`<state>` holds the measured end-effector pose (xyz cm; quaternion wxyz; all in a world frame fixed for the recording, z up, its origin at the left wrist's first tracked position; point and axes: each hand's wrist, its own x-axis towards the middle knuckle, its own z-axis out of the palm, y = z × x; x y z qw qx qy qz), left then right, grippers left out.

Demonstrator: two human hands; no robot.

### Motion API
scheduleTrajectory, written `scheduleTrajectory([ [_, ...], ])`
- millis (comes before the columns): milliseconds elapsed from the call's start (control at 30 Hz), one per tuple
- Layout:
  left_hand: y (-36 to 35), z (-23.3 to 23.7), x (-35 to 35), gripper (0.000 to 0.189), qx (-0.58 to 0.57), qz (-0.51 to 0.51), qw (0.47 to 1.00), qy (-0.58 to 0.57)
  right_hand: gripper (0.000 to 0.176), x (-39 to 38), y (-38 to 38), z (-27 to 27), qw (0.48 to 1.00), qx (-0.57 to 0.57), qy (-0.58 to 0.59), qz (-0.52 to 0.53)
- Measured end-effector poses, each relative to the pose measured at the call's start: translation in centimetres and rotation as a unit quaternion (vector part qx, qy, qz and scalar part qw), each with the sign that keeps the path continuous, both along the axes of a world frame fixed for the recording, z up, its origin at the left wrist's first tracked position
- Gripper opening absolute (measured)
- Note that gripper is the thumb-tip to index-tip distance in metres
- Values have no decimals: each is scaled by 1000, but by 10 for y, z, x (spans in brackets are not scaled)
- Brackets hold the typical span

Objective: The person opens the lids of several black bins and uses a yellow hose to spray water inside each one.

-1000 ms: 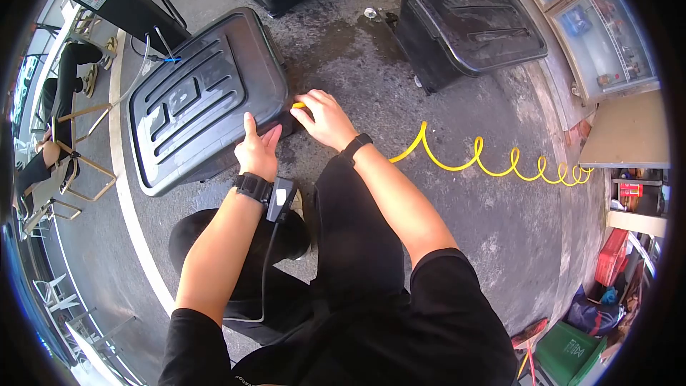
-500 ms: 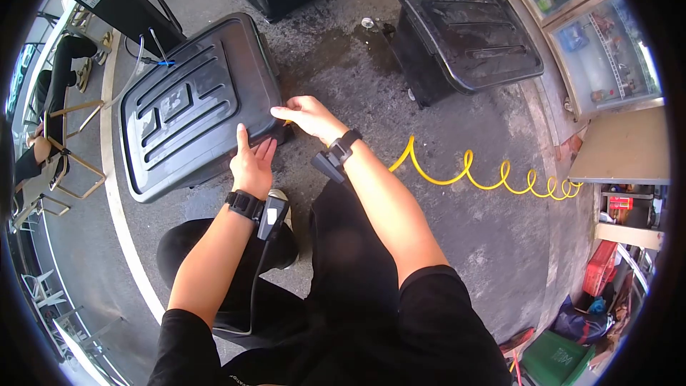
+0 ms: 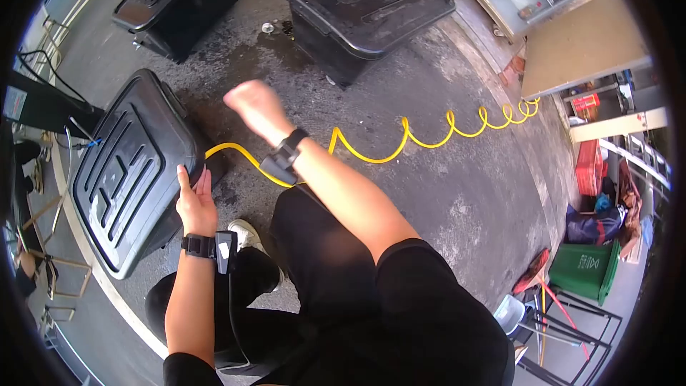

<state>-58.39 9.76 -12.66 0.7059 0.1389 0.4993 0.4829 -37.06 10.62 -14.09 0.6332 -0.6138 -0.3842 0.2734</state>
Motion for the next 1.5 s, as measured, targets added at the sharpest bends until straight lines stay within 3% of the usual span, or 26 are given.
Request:
scheduleTrajectory([
  [33,1,-1,0,44,2,4,1000,-2,11,29,-2,-6,992,59,23,-106],
  [67,2,-1,0,44,1,-1,1000,-4,9,59,-8,-8,956,62,58,-279],
  [100,1,-1,-1,44,3,-2,1000,-1,17,107,-13,-36,921,27,62,-383],
  [167,2,-2,0,43,4,-7,1000,-1,29,177,-35,-35,846,-19,256,-467],
  [200,2,-2,0,43,3,-6,1000,0,33,174,-47,3,823,-32,319,-469],
  [233,2,0,-1,43,4,-3,1000,0,37,191,-50,7,802,-12,380,-461],
  [300,1,4,0,43,1,-4,1000,-1,39,223,-62,15,845,-14,399,-355],
  [433,2,1,1,42,-7,4,1000,-7,38,232,-67,41,838,-45,426,-338],
  [500,2,0,1,42,-10,5,1000,-7,46,213,-69,78,835,-37,436,-334],
  [533,2,0,1,41,-3,2,1000,-5,53,218,-66,87,809,-44,461,-361],
  [633,2,-4,-1,44,5,8,1000,-5,59,245,-72,104,825,11,508,-246],
  [733,3,-2,1,46,11,12,1000,-8,62,241,-72,155,833,-1,521,-186],
  [967,2,0,2,46,-5,22,1000,-3,71,240,-63,223,913,-25,403,-61],
  [1500,2,2,3,47,-11,27,999,19,77,268,-46,254,896,-44,438,57],
])
